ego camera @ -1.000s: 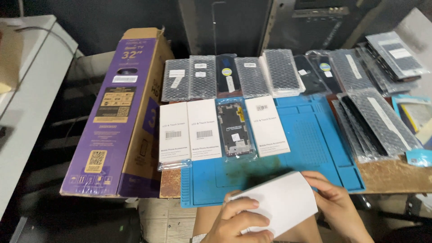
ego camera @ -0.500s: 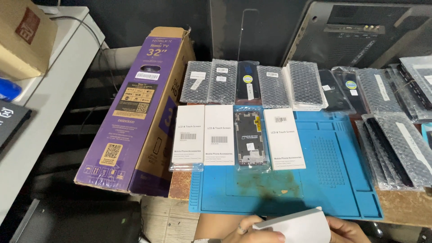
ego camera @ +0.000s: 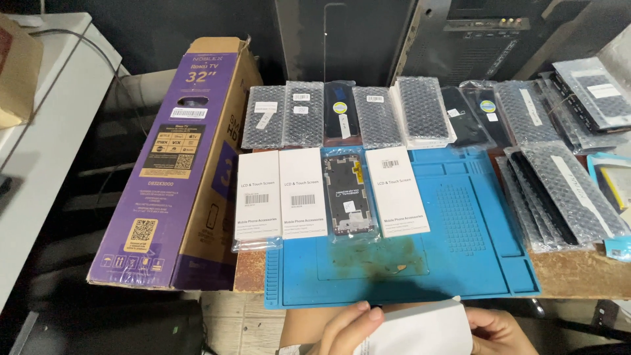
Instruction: Unpacking mobile phone replacement parts from bubble wrap and organizing them on a repair mat.
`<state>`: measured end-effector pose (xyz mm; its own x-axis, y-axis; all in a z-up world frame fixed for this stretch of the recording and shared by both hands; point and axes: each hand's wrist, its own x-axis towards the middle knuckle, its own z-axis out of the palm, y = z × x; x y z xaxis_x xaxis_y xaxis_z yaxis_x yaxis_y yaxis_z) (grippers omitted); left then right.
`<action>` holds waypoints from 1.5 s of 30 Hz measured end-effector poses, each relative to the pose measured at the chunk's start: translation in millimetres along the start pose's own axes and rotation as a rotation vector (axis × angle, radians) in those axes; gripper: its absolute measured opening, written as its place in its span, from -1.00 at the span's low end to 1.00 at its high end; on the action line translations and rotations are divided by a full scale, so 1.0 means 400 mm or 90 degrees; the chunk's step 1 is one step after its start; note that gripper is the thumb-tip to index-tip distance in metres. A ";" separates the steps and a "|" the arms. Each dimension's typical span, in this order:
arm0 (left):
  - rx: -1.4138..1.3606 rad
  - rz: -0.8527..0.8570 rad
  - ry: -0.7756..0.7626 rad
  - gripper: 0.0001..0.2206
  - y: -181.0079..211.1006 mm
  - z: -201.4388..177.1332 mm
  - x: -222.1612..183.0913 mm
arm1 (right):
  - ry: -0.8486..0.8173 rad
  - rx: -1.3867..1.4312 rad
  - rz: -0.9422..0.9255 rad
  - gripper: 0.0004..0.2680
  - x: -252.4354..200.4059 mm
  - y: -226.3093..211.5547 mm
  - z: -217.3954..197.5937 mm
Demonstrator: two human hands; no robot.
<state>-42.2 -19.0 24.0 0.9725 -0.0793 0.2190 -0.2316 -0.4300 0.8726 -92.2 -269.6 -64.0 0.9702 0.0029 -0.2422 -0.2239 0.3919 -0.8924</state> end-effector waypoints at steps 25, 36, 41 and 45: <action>-0.227 -0.244 -0.448 -0.66 -0.078 -0.136 0.125 | 0.361 0.013 -0.132 -0.95 -0.019 -0.058 -0.034; -0.129 0.138 -0.254 -0.44 -0.150 -0.199 0.140 | 0.603 0.021 -0.335 -0.62 -0.015 -0.135 -0.147; -0.144 0.121 -0.477 -0.53 -0.182 -0.104 0.195 | 0.734 -0.036 -0.231 -0.86 -0.024 -0.079 -0.216; -0.013 0.233 -0.466 -0.69 -0.209 -0.057 0.212 | 0.839 0.025 -0.191 -0.81 -0.025 -0.057 -0.237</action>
<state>59.2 30.8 -20.4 0.6036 -0.7815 0.1579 -0.5317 -0.2470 0.8101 -105.5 -365.8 -77.2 0.1665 -0.9554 -0.2441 0.0032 0.2481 -0.9687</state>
